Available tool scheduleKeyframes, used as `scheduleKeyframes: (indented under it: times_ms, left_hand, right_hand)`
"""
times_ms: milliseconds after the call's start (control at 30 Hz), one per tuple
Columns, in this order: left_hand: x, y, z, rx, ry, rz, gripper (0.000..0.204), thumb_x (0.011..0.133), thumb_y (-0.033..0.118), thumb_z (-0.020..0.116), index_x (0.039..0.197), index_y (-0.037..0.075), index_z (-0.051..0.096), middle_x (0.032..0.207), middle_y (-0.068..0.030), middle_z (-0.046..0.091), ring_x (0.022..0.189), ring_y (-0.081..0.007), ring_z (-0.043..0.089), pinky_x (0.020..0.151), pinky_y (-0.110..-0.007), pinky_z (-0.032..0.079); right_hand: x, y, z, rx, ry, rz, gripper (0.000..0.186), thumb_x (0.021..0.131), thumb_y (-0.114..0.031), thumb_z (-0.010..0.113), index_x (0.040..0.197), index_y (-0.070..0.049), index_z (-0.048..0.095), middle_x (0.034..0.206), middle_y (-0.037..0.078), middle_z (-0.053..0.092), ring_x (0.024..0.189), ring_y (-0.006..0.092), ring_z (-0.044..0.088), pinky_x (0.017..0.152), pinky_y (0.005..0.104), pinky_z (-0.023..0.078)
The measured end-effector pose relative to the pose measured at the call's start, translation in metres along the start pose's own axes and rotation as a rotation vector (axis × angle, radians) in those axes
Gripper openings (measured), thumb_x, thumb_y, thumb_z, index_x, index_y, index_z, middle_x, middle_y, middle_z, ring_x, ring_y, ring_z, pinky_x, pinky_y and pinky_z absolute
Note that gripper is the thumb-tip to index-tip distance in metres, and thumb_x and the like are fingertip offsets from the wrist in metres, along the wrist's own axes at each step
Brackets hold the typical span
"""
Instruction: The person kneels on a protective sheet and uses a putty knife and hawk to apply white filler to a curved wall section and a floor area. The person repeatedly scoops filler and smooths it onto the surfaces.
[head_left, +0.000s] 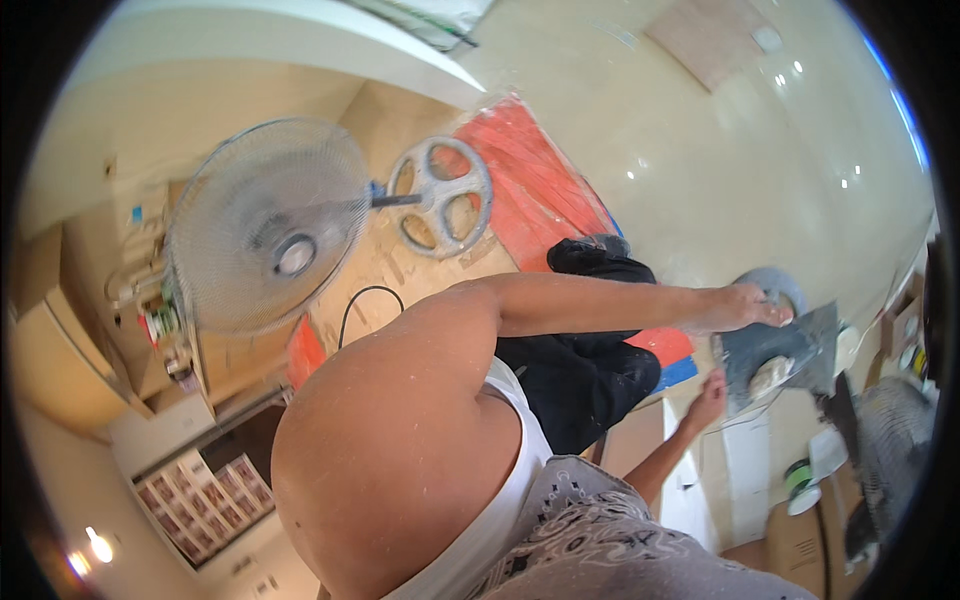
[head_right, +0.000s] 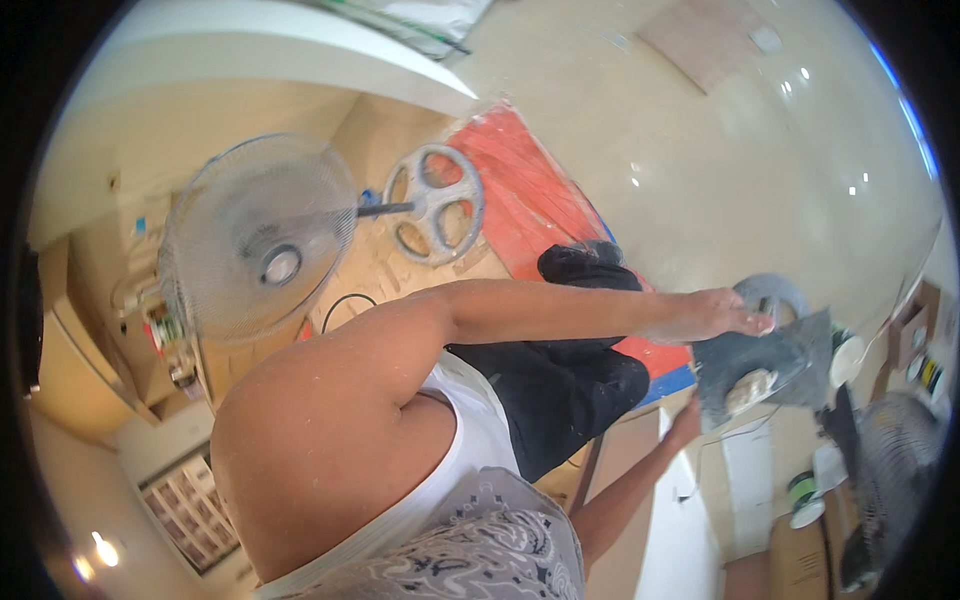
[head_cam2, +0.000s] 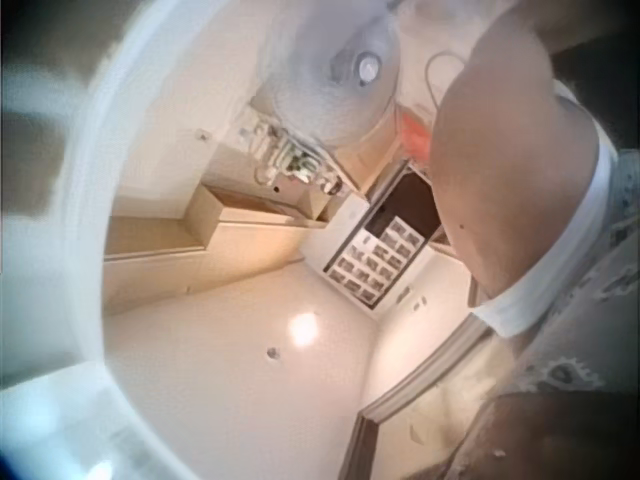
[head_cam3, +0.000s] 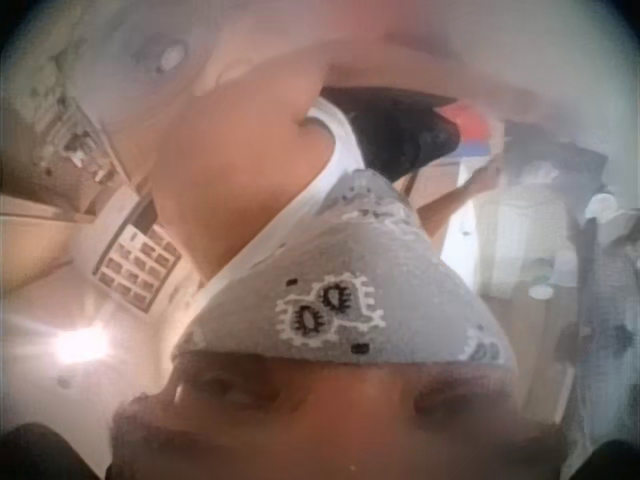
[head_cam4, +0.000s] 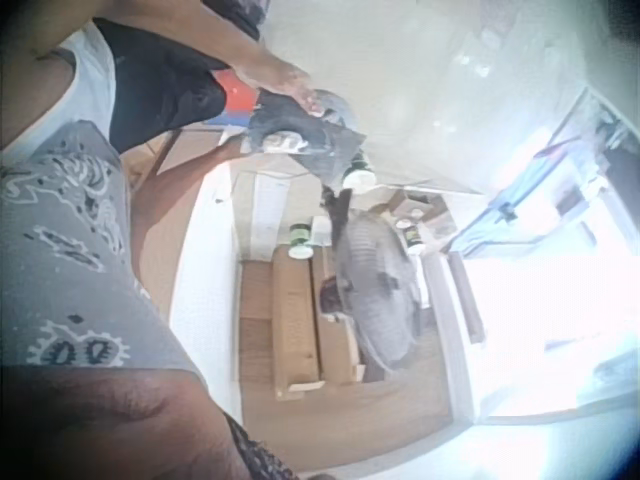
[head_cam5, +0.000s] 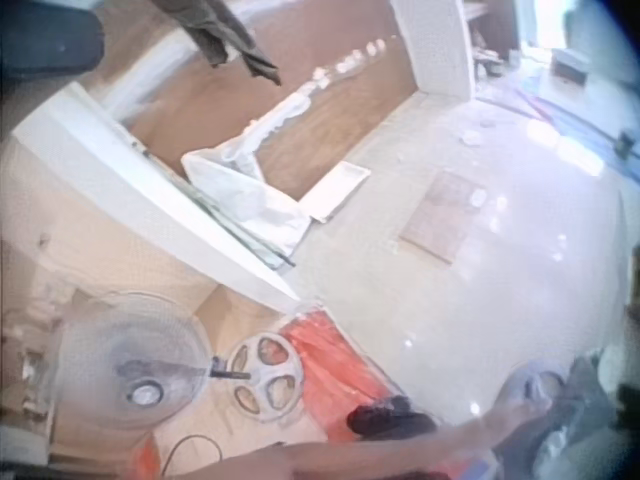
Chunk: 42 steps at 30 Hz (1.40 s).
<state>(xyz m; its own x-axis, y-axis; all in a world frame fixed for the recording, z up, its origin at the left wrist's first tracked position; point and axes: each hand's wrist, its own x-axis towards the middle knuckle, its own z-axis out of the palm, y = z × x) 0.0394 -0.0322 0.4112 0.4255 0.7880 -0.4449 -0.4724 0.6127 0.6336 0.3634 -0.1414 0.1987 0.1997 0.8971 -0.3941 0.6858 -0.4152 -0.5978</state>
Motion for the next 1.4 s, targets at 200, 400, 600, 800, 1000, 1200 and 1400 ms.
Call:
scheduleKeyframes:
  times_ms: [200, 400, 600, 800, 1000, 1200, 1400]
  left_hand:
    - [-0.141, 0.112, 0.049, 0.088, 0.119, 0.235, 0.077, 0.081, 0.055, 0.066, 0.127, -0.005, 0.048, 0.126, -0.0166, 0.054, 0.121, -0.0237, 0.046, 0.103, -0.033, 0.033]
    - [-0.257, 0.177, 0.094, -0.003, 0.430, 0.449, 0.059, 0.084, 0.039, 0.069, 0.124, -0.001, 0.053, 0.121, -0.0085, 0.059, 0.120, -0.0180, 0.048, 0.104, -0.031, 0.032]
    - [-0.320, 0.146, 0.125, -0.325, 0.473, 0.468, 0.052, 0.084, 0.036, 0.070, 0.119, -0.001, 0.057, 0.109, -0.0066, 0.064, 0.095, -0.0132, 0.062, 0.081, -0.027, 0.049]
    - [-0.334, 0.069, 0.186, -0.464, 0.386, 0.535, 0.054, 0.085, 0.036, 0.068, 0.122, -0.001, 0.055, 0.109, -0.0087, 0.063, 0.099, -0.0158, 0.060, 0.086, -0.028, 0.047]
    - [-0.347, 0.036, 0.220, -0.557, 0.379, 0.495, 0.048, 0.089, 0.037, 0.063, 0.119, 0.001, 0.056, 0.107, -0.0059, 0.063, 0.094, -0.0130, 0.061, 0.081, -0.027, 0.049]
    - [-0.358, 0.025, 0.219, -0.561, 0.359, 0.542, 0.048, 0.087, 0.039, 0.065, 0.115, 0.001, 0.058, 0.104, -0.0072, 0.064, 0.094, -0.0143, 0.062, 0.080, -0.028, 0.050]
    - [-0.364, 0.035, 0.200, -0.639, 0.335, 0.641, 0.041, 0.092, 0.035, 0.058, 0.115, 0.000, 0.058, 0.105, -0.0063, 0.065, 0.092, -0.0131, 0.063, 0.078, -0.027, 0.051]
  right_hand:
    - [-0.118, -0.008, -0.041, -0.131, -0.696, 0.155, 0.069, 0.087, -0.032, 0.066, 0.139, 0.001, 0.037, 0.127, 0.018, 0.053, 0.112, 0.0299, 0.054, 0.094, 0.0413, 0.042]
    - [-0.147, -0.167, -0.135, 0.066, -0.806, 0.224, 0.050, 0.091, -0.033, 0.061, 0.128, -0.002, 0.052, 0.111, 0.008, 0.061, 0.100, 0.0176, 0.058, 0.078, 0.0342, 0.049]
    - [-0.153, -0.273, -0.163, 0.083, -0.692, -0.093, 0.044, 0.093, -0.038, 0.056, 0.114, -0.001, 0.060, 0.106, 0.009, 0.063, 0.100, 0.0175, 0.059, 0.083, 0.0326, 0.048]
    - [-0.180, -0.233, -0.178, 0.176, -0.831, -0.258, 0.044, 0.092, -0.028, 0.056, 0.124, 0.001, 0.050, 0.119, 0.011, 0.058, 0.107, 0.0194, 0.056, 0.091, 0.0320, 0.045]
    - [-0.216, -0.273, -0.207, 0.160, -0.861, -0.399, 0.043, 0.092, -0.014, 0.053, 0.132, 0.000, 0.044, 0.123, 0.009, 0.056, 0.112, 0.0186, 0.054, 0.097, 0.0312, 0.041]
    - [-0.272, -0.355, -0.225, 0.428, -0.941, -0.453, 0.049, 0.091, -0.018, 0.050, 0.136, 0.000, 0.040, 0.129, 0.009, 0.052, 0.118, 0.0184, 0.050, 0.101, 0.0329, 0.037]
    - [-0.293, -0.424, -0.208, 0.808, -1.134, -0.351, 0.048, 0.096, -0.020, 0.045, 0.139, -0.002, 0.031, 0.132, 0.010, 0.048, 0.121, 0.0186, 0.049, 0.102, 0.0346, 0.038]
